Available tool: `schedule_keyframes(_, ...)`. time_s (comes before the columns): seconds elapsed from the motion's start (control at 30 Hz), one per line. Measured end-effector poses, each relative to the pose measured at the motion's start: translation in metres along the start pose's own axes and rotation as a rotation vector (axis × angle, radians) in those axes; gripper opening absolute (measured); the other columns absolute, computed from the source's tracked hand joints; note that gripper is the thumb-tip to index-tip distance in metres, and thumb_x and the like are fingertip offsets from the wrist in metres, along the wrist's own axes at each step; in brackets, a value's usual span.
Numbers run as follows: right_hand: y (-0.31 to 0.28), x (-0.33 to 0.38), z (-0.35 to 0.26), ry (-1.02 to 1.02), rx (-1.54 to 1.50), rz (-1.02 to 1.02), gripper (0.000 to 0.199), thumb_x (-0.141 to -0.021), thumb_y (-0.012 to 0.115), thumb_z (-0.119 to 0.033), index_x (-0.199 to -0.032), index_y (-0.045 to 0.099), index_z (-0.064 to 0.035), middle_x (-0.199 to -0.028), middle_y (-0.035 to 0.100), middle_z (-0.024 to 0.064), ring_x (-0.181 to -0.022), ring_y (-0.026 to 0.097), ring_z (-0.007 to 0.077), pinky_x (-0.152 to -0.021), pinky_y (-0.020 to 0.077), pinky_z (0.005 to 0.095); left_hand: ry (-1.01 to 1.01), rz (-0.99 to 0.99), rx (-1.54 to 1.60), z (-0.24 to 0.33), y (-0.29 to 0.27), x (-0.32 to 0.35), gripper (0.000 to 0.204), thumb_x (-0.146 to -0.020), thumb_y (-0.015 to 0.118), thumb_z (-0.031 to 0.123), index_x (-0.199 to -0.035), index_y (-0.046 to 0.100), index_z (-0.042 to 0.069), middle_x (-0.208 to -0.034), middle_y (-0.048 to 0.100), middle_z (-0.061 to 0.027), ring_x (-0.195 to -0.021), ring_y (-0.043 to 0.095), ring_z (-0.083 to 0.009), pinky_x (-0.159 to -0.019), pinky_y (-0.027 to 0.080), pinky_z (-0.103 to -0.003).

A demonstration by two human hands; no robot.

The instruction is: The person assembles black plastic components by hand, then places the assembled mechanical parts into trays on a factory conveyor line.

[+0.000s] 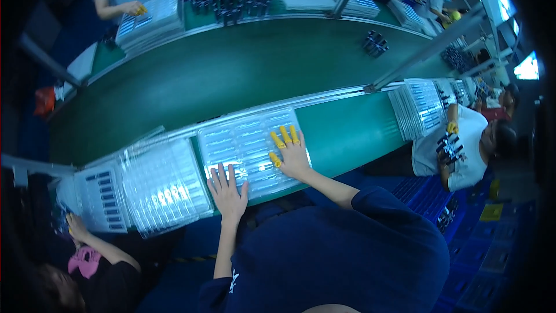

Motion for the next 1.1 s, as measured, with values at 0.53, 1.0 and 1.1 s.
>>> schedule_keyframes(0.53, -0.040, -0.043, 0.117, 0.316, -0.475, 0.216, 0.050, -0.080, 0.062, -0.017, -0.125, 0.045, -0.0016, -0.123, 0.047, 0.0212, -0.118, 0.041, 0.0363, -0.099, 0.0333, 0.0412, -0.028, -0.163, -0.057, 0.046, 0.000, -0.016, 0.067, -0.087, 0.046, 0.042, -0.139, 0.028, 0.004, -0.146, 0.018, -0.0212, -0.136, 0.007, -0.0400, -0.107, 0.004, -0.054)
schedule_keyframes(1.0, -0.074, -0.206, 0.463, 0.707, -0.195, 0.388, 0.053, -0.076, 0.063, -0.018, -0.120, 0.044, 0.0046, -0.113, 0.048, 0.0235, -0.106, 0.049, 0.0388, -0.091, 0.0405, 0.0442, -0.101, -0.278, -0.052, 0.095, 0.028, -0.066, 0.072, -0.084, 0.051, 0.042, -0.138, 0.027, 0.001, -0.146, 0.016, -0.0230, -0.136, 0.007, -0.0411, -0.108, 0.004, -0.053)
schedule_keyframes(1.1, -0.103, -0.240, 0.534, 0.850, -0.083, 0.520, 0.049, -0.076, 0.064, -0.020, -0.116, 0.047, 0.0025, -0.109, 0.051, 0.0209, -0.103, 0.051, 0.0360, -0.085, 0.0423, 0.0440, -0.081, -0.268, -0.060, 0.103, 0.033, -0.074, 0.073, -0.082, 0.053, 0.035, -0.140, 0.022, 0.002, -0.146, 0.015, -0.0227, -0.135, 0.009, -0.0398, -0.108, 0.003, -0.051)
Point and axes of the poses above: each hand's wrist, its own x-axis away from the middle knuckle, its own y-axis out of the palm, z = x × y, the point moved 3 cm from there along -x, towards the middle knuckle
